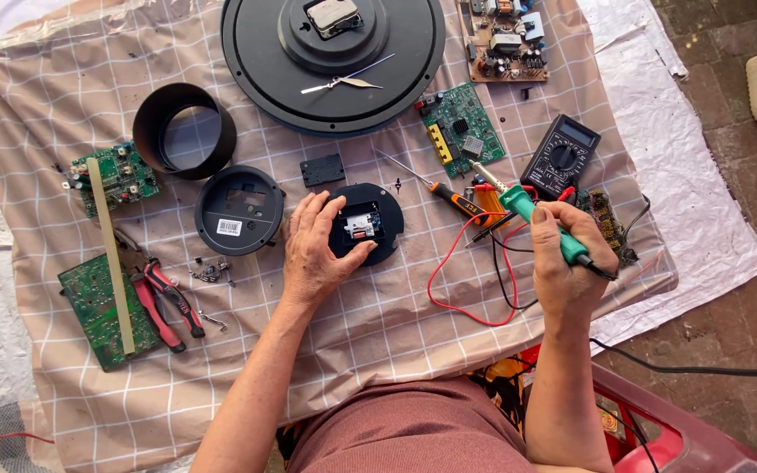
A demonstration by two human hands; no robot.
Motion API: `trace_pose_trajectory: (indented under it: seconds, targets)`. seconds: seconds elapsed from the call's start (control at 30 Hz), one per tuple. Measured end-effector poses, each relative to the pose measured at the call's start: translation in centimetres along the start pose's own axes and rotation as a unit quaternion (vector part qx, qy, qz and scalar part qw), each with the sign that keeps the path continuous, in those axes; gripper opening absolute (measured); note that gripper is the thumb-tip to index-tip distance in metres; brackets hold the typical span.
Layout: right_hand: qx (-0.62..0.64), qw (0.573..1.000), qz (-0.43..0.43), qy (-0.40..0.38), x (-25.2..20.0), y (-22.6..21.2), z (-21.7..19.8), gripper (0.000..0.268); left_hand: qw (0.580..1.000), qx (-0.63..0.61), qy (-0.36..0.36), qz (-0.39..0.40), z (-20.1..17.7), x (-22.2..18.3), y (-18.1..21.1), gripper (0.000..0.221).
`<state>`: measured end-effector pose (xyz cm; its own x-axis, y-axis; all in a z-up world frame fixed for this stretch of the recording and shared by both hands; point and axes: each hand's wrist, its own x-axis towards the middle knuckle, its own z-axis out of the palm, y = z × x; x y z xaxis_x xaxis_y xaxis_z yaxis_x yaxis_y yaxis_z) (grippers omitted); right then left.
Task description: Repairing an electronic component by testing with a multimeter and soldering wires.
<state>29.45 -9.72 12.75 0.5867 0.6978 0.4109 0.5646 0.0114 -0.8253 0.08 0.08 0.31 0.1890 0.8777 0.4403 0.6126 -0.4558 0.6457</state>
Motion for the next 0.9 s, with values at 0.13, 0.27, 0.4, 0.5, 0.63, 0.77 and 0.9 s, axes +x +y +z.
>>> trace_pose_trajectory:
  seconds: [0.13,0.27,0.4,0.5,0.63,0.77,0.9]
  targets:
    - [-0.008,1.000,0.005,-0.009,0.1,0.3,0.5,0.013,1.000,-0.001,-0.003,-0.003,-0.1,0.0,0.1,0.082]
    - [-0.016,1.000,0.000,-0.013,0.0,0.9,0.7,0.014,1.000,-0.005,0.003,-0.002,0.0,-0.1,0.0,0.081]
    - [-0.020,1.000,0.001,-0.020,0.1,1.0,0.9,0.013,1.000,0.006,0.003,0.002,0.2,-0.1,-0.2,0.081]
    - [-0.024,0.999,-0.003,-0.026,0.1,1.2,0.8,0.012,1.000,0.001,0.004,0.002,0.2,-0.1,-0.2,0.081]
    - [-0.038,0.999,-0.013,-0.034,0.0,1.5,0.7,0.012,1.000,-0.007,0.011,0.004,0.3,-0.2,-0.2,0.081]
    - [-0.044,0.998,-0.020,-0.044,0.0,1.8,0.7,0.012,1.000,-0.007,0.013,0.004,0.3,-0.3,-0.2,0.082]
    - [-0.041,0.998,-0.024,-0.044,0.0,1.8,0.7,0.012,1.000,-0.009,0.009,0.001,0.4,-0.3,-0.4,0.082]
